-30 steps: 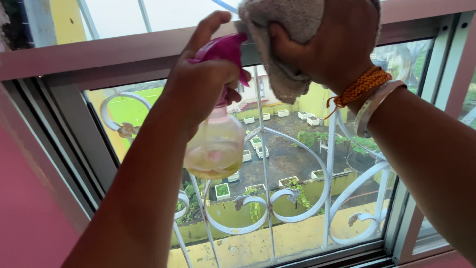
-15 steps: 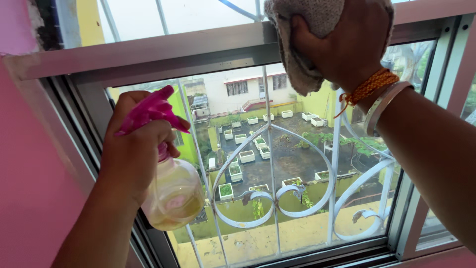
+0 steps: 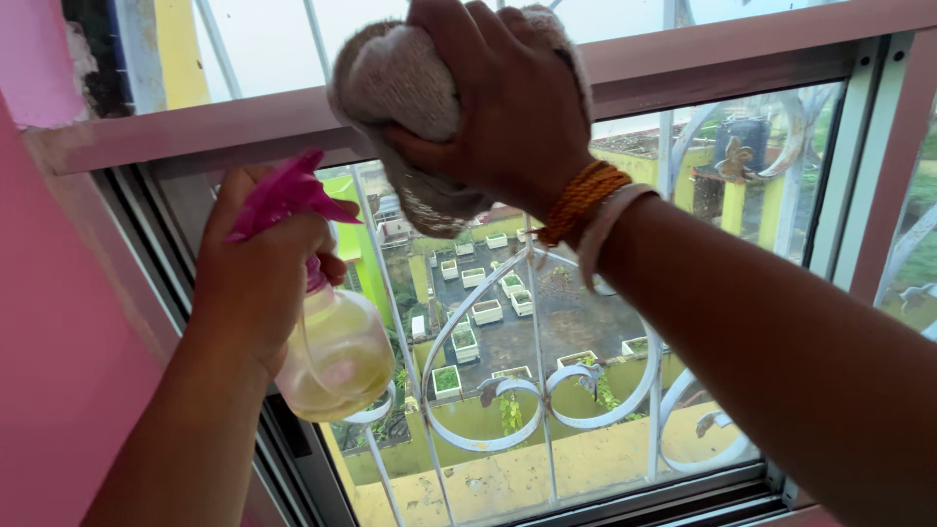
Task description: The person cleans a window by spraying liquid from a bottle and wiping the glass and frame with a cloth.
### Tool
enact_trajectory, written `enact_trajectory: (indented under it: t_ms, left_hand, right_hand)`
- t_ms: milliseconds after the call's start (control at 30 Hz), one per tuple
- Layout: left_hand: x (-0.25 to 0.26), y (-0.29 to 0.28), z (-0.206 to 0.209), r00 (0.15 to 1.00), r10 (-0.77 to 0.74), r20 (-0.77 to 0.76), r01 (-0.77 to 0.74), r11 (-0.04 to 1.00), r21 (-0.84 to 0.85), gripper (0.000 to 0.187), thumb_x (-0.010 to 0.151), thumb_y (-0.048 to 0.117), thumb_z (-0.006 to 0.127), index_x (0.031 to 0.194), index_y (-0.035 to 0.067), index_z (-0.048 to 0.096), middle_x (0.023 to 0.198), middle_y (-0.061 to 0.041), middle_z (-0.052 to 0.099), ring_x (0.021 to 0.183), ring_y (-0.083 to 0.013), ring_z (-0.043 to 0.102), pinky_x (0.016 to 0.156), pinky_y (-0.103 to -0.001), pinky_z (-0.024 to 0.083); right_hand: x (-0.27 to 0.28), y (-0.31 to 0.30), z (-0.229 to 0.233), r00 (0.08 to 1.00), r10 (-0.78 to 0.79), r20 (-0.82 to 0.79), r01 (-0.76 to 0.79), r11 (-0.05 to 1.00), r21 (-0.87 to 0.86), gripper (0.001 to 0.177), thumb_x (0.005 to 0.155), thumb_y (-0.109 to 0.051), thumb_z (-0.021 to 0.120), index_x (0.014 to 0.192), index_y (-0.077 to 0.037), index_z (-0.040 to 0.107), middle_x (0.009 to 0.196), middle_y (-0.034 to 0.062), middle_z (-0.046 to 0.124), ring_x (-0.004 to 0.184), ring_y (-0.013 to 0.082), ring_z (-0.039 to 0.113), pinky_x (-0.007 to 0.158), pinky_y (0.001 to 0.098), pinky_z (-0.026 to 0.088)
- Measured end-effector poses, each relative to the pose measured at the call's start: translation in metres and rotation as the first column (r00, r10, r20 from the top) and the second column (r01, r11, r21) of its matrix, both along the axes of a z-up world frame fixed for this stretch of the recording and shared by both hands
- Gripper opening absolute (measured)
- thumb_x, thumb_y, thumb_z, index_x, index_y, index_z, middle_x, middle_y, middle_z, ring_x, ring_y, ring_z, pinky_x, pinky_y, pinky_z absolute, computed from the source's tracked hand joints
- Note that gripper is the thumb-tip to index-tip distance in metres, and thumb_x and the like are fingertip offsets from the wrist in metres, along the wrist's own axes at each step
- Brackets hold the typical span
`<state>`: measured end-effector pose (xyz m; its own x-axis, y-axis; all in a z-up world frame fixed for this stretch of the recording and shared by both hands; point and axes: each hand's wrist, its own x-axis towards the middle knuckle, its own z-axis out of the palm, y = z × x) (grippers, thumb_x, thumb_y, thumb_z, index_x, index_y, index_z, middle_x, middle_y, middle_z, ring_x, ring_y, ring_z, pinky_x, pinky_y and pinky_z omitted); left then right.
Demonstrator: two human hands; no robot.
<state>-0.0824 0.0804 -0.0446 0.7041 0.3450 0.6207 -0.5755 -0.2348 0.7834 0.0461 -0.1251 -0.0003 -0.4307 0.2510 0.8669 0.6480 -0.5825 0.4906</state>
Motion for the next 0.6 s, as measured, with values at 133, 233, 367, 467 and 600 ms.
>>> enact_trajectory:
  t_ms: [133, 233, 367, 467, 600]
  left_hand:
    - [0.000, 0.004, 0.007, 0.998, 0.060, -0.001, -0.060, 0.997, 0.044, 0.031, 0.079, -0.003, 0.058, 0.108, 0.007, 0.051, 0.089, -0.013, 0.065, 0.062, -0.0193, 0.059, 0.056, -0.037, 0.054]
    - [0.002, 0.010, 0.010, 0.998, -0.020, 0.064, 0.017, 0.999, 0.048, 0.038, 0.079, -0.003, 0.055, 0.114, 0.009, 0.047, 0.094, -0.012, 0.072, 0.064, -0.0185, 0.057, 0.055, -0.035, 0.051]
    - [0.008, 0.022, 0.007, 0.992, -0.030, 0.126, 0.022, 0.997, 0.071, 0.043, 0.081, -0.004, 0.056, 0.121, 0.010, 0.048, 0.101, -0.010, 0.068, 0.071, -0.0178, 0.060, 0.057, -0.035, 0.053]
    - [0.013, 0.033, 0.007, 0.984, -0.041, 0.175, 0.031, 0.998, 0.056, 0.045, 0.079, -0.007, 0.057, 0.121, 0.010, 0.048, 0.104, -0.009, 0.065, 0.073, -0.0192, 0.062, 0.057, -0.037, 0.054]
    - [0.015, 0.047, 0.010, 0.991, 0.046, 0.123, -0.049, 0.998, 0.024, 0.039, 0.080, -0.007, 0.058, 0.114, 0.008, 0.046, 0.100, -0.012, 0.065, 0.071, -0.0215, 0.063, 0.057, -0.038, 0.056]
  right_hand:
    - [0.001, -0.023, 0.001, 0.999, 0.006, -0.054, -0.010, 0.998, -0.066, 0.070, 0.093, -0.050, 0.091, 0.137, -0.014, 0.049, 0.125, 0.0089, 0.067, 0.114, 0.0304, 0.071, 0.100, 0.0474, 0.055]
    - [-0.006, -0.022, 0.001, 0.999, -0.034, -0.038, 0.033, 0.999, -0.006, 0.066, 0.094, -0.049, 0.090, 0.137, -0.016, 0.051, 0.123, 0.0072, 0.068, 0.114, 0.0319, 0.070, 0.099, 0.0469, 0.056]
    - [-0.017, 0.029, 0.008, 0.999, -0.017, -0.044, 0.021, 0.996, 0.088, 0.075, 0.085, -0.052, 0.089, 0.134, -0.011, 0.050, 0.119, 0.0124, 0.068, 0.100, 0.0342, 0.069, 0.088, 0.0504, 0.052]
    - [-0.029, 0.062, 0.009, 0.997, 0.041, -0.066, -0.037, 0.998, 0.055, 0.075, 0.082, -0.053, 0.088, 0.131, -0.013, 0.049, 0.114, 0.0110, 0.067, 0.099, 0.0345, 0.068, 0.089, 0.0501, 0.052]
    - [-0.029, 0.061, 0.009, 0.997, 0.061, -0.056, -0.061, 0.998, 0.001, 0.071, 0.082, -0.052, 0.089, 0.128, -0.015, 0.050, 0.106, 0.0086, 0.066, 0.094, 0.0341, 0.067, 0.085, 0.0498, 0.051]
